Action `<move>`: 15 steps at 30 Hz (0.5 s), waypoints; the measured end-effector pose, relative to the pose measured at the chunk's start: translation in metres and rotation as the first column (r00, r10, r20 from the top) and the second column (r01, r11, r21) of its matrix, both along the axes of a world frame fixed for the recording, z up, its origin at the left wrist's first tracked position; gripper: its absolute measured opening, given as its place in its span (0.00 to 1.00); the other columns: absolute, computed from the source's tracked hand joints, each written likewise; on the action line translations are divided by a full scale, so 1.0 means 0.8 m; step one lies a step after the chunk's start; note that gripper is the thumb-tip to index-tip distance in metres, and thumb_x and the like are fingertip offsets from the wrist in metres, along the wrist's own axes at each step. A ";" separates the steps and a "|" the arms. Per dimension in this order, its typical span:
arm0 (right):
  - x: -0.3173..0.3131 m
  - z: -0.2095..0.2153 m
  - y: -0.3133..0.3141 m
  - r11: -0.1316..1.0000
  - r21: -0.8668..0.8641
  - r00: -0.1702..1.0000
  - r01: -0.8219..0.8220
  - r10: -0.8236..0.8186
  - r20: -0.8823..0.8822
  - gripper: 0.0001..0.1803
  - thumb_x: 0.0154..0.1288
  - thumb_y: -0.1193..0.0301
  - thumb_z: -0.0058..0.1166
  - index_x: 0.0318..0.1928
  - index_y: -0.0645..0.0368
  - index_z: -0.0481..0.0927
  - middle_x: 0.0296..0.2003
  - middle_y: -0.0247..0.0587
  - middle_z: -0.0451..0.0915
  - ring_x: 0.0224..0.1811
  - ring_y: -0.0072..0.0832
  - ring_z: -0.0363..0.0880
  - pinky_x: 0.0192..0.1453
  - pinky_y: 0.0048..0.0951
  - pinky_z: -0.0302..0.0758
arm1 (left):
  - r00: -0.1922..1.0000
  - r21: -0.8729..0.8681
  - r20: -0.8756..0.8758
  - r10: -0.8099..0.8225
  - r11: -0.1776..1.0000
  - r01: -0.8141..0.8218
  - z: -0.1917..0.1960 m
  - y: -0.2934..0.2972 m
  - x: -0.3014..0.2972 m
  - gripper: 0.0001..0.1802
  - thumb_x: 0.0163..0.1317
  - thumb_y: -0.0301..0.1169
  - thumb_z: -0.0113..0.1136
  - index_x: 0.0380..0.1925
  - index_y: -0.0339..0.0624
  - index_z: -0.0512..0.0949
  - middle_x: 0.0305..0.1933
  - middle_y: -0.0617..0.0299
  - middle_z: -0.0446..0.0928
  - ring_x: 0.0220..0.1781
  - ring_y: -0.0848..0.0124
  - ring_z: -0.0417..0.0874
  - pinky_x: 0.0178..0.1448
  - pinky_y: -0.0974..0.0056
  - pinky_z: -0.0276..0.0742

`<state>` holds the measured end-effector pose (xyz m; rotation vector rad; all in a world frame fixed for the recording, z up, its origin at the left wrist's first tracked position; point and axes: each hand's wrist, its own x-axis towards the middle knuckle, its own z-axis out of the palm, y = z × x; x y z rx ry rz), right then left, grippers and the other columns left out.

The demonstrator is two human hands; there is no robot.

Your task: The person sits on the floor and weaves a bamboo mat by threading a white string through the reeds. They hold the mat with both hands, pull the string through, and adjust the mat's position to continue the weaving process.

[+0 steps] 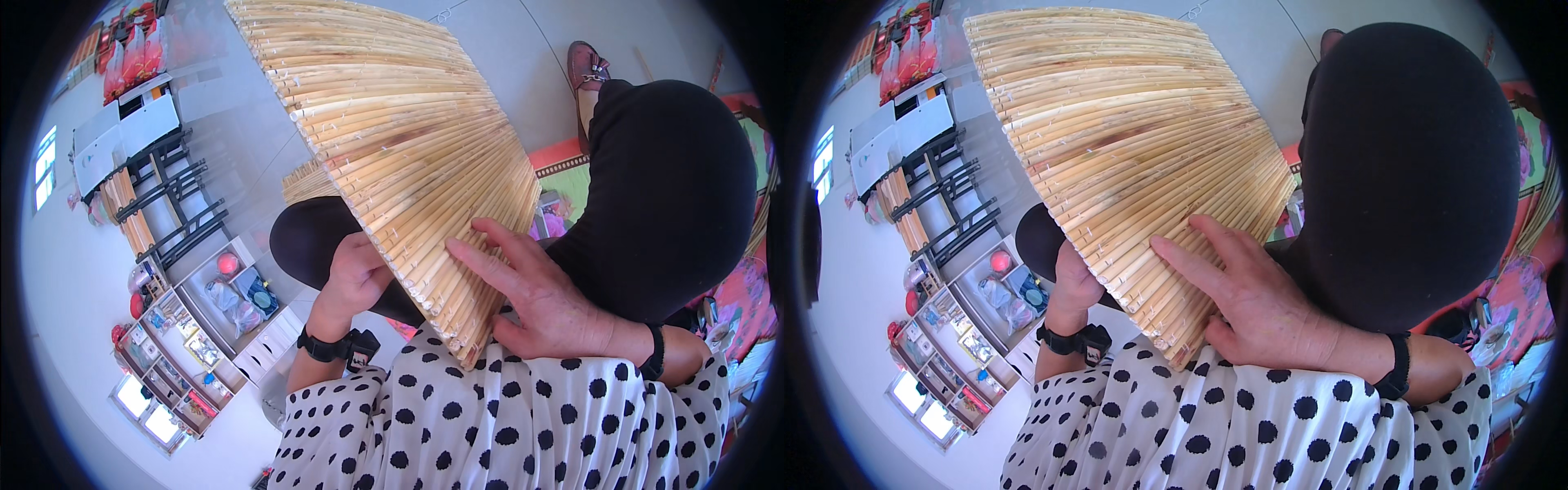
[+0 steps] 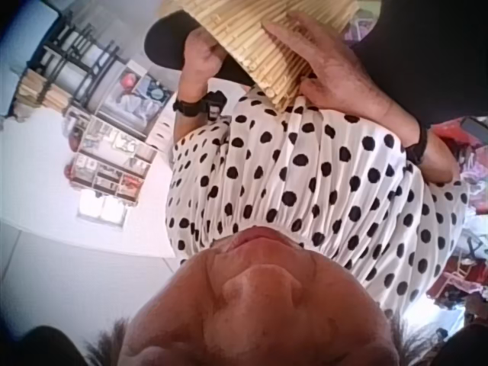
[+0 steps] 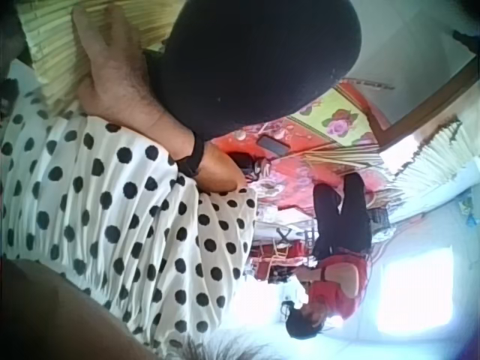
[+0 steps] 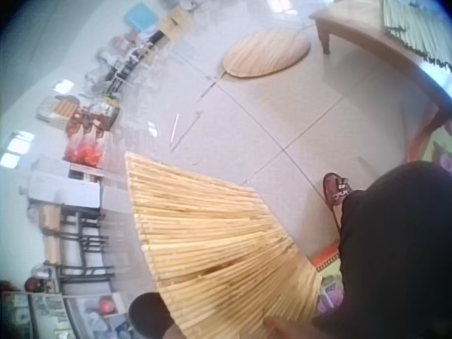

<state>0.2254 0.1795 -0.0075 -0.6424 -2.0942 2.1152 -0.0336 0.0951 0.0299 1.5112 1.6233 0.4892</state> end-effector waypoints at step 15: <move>0.004 0.002 0.002 1.000 0.013 1.000 -0.007 0.008 -0.014 0.50 0.47 0.81 0.57 0.74 0.48 0.59 0.70 0.60 0.51 0.69 0.56 0.60 0.72 0.47 0.64 | 0.968 -0.056 0.110 0.226 0.974 -0.221 -0.017 -0.013 0.009 0.17 0.54 0.20 0.62 0.46 0.37 0.83 0.48 0.52 0.84 0.46 0.56 0.85 0.51 0.61 0.80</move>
